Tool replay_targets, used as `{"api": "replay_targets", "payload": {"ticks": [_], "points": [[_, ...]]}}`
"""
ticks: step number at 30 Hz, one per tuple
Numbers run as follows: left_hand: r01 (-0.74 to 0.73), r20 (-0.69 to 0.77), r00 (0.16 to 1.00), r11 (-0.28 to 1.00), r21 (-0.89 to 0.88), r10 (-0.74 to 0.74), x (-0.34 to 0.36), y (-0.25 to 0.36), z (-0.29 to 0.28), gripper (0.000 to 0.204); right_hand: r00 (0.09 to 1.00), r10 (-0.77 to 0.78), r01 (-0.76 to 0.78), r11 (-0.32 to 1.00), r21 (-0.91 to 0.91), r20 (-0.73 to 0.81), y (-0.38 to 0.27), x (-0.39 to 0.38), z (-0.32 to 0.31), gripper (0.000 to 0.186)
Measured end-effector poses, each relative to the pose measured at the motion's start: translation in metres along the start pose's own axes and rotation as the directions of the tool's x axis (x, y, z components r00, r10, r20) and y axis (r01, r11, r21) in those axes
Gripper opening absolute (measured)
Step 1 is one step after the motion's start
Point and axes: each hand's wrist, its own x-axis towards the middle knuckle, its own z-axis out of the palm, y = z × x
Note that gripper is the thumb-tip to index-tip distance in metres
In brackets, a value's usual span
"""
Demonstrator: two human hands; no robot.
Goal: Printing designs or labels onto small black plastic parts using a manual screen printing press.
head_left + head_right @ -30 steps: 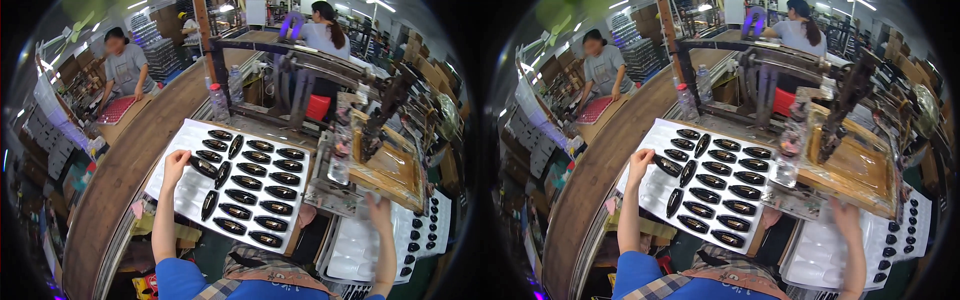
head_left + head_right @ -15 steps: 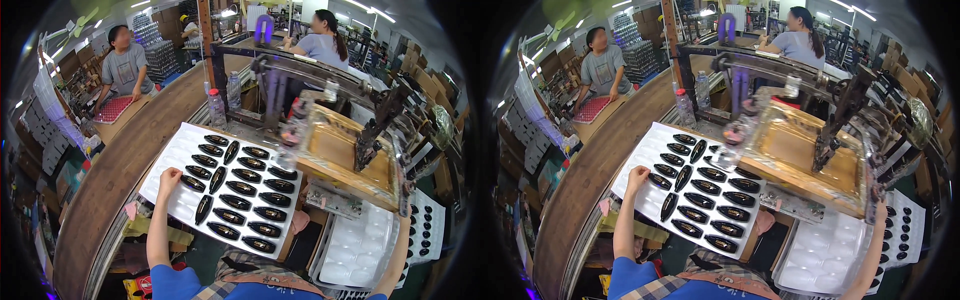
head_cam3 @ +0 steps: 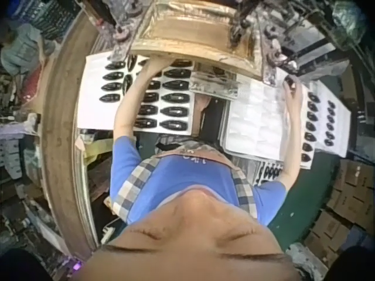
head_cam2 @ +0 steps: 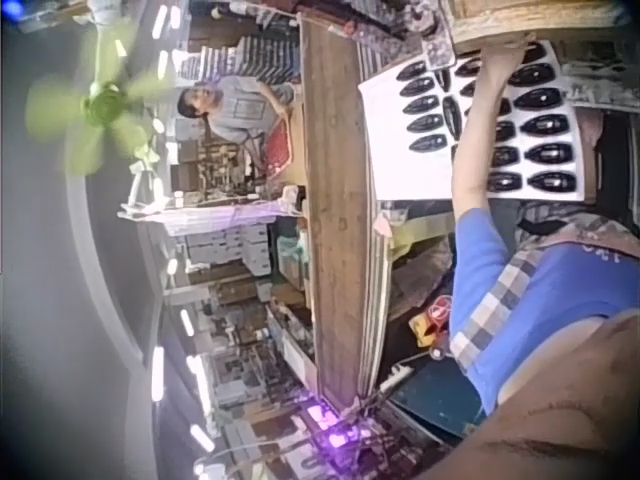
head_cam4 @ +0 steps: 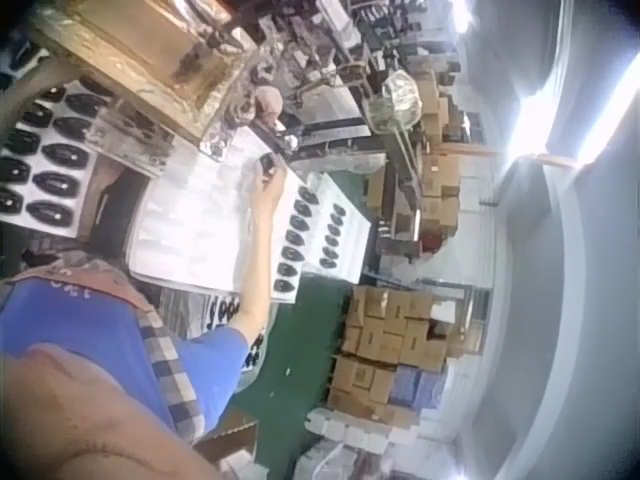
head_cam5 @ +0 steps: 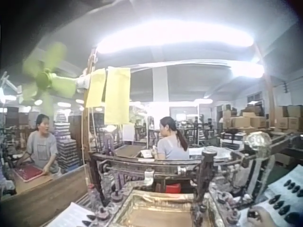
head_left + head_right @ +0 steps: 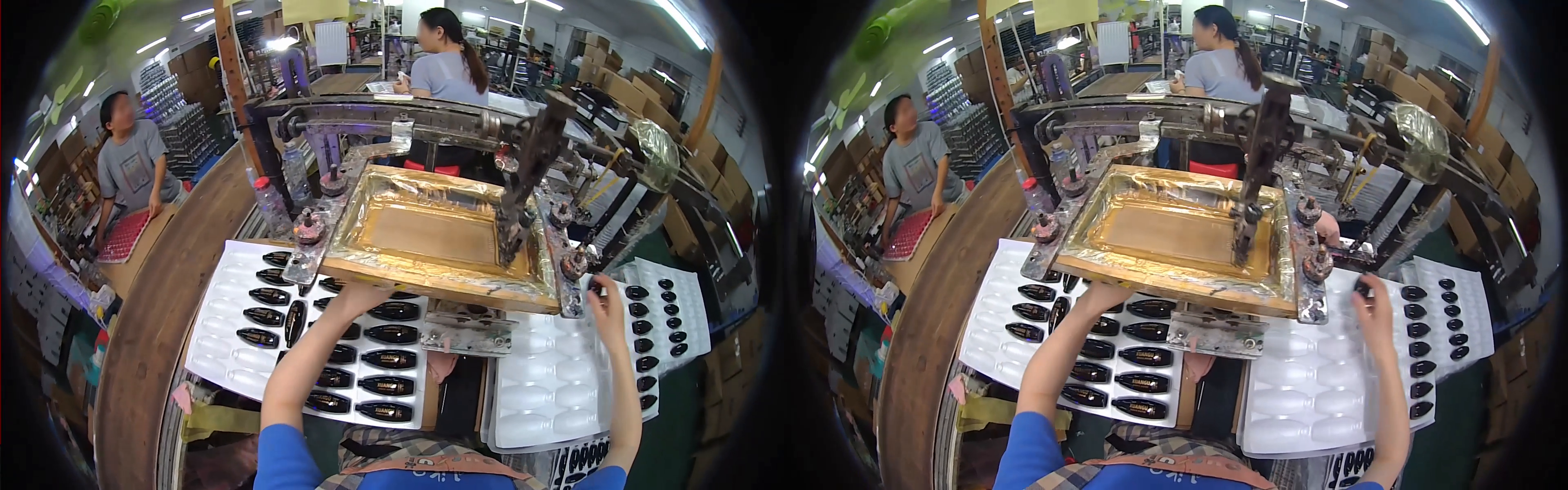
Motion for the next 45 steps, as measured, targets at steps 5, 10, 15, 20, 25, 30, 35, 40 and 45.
{"api": "replay_targets", "payload": {"ticks": [5, 10, 15, 20, 25, 30, 35, 40, 45], "points": [[0.173, 0.133, 0.983, 0.849, -0.499, -0.122, 0.021, -0.042, 0.074, 0.024, 0.987, -0.121, 0.109, 0.987, 0.114, 0.105, -0.069, -0.03, 0.026, 0.039], [0.408, 0.365, 0.913, 0.374, -0.833, -0.182, 0.013, -0.091, 0.108, 0.024, 0.943, -0.142, 0.088, 0.978, 0.188, 0.301, -0.121, -0.021, 0.067, 0.04], [0.409, 0.206, 0.864, 0.401, -0.82, -0.459, 0.05, 0.015, -0.02, 0.022, 0.882, -0.169, 0.191, 0.982, -0.005, 0.441, -0.144, -0.013, 0.098, 0.046], [0.501, 0.011, 0.676, 0.449, -0.74, -0.737, -0.052, 0.0, -0.106, 0.025, 0.833, -0.071, 0.096, 0.995, -0.018, 0.548, -0.154, -0.018, 0.1, 0.05], [0.567, -0.24, 0.519, 0.54, -0.621, -0.821, -0.16, -0.022, -0.173, 0.025, 0.944, -0.145, 0.193, 0.972, -0.137, 0.296, -0.099, -0.043, 0.055, 0.044], [0.601, -0.329, 0.395, 0.512, -0.613, -0.858, -0.204, -0.02, -0.202, 0.027, 0.98, 0.11, -0.177, 0.864, -0.472, -0.166, -0.016, -0.082, -0.037, 0.058], [0.63, -0.296, 0.324, 0.438, -0.641, -0.899, -0.241, -0.022, -0.204, 0.026, 0.958, 0.028, -0.251, 0.562, -0.788, -0.286, 0.139, -0.158, -0.148, 0.049], [0.637, -0.276, 0.276, 0.391, -0.664, -0.921, -0.261, -0.037, -0.189, 0.024, 0.863, 0.428, -0.461, 0.447, -0.767, -0.269, 0.068, -0.185, -0.154, 0.049], [0.842, -0.371, 0.353, 0.465, -0.275, -0.859, -0.259, -0.036, -0.182, 0.02, 0.84, 0.499, -0.517, 0.618, -0.592, -0.213, -0.005, -0.185, -0.139, 0.04]]}}
